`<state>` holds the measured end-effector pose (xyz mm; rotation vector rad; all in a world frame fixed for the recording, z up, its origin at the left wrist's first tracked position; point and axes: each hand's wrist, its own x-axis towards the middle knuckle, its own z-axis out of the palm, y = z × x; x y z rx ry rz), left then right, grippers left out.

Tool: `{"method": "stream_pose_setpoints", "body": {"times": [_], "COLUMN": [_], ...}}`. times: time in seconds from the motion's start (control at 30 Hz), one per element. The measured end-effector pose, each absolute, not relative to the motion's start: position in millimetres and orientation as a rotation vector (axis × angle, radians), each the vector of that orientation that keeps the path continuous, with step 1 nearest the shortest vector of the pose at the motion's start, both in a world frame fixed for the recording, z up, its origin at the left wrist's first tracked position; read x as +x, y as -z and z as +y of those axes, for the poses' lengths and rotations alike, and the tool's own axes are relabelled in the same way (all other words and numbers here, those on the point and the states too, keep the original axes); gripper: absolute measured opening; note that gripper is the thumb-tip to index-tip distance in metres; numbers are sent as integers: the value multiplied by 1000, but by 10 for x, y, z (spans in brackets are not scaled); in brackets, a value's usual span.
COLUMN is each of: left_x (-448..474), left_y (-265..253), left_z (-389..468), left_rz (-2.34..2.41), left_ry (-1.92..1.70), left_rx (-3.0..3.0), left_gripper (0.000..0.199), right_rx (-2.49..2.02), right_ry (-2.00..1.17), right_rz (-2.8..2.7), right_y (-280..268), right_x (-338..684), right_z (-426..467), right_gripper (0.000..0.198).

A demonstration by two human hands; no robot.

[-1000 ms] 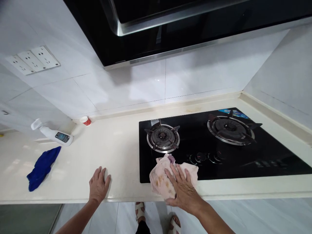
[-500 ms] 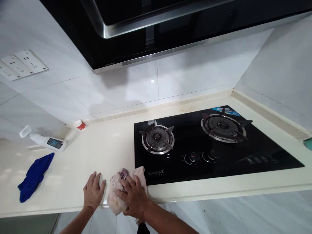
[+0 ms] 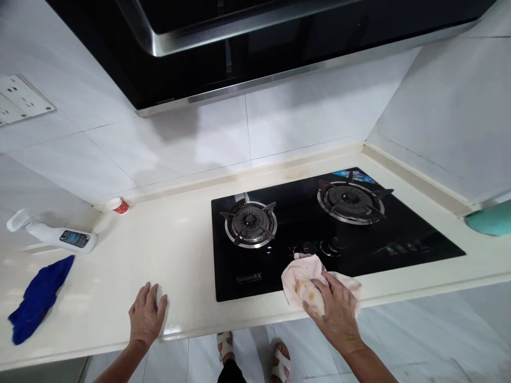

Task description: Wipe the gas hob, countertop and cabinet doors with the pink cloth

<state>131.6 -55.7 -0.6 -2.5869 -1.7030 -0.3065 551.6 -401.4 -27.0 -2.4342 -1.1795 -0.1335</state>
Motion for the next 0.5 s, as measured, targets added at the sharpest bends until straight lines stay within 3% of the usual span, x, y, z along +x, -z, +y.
{"method": "stream_pose_setpoints", "body": {"times": [0.17, 0.3, 0.4, 0.5], "left_x": [1325, 1336, 1403, 1576], "left_y": [0, -5, -52, -145], "left_z": [-565, -578, -738, -1024], "left_rz": [-1694, -1678, -1581, -1131], "left_ry": [290, 296, 303, 232], "left_rx": [-2583, -2568, -2635, -2960], "left_gripper": [54, 53, 52, 53], "right_rx": [-2417, -1927, -1530, -1432], "right_ry": [-7, -248, -139, 128], "right_rz": [-1387, -1910, -2138, -2140], "right_y": [101, 30, 100, 228], "right_x": [4677, 3847, 3512, 3437], "right_z": [-3423, -2916, -2690, -2609], "right_gripper": [57, 79, 49, 20]}}
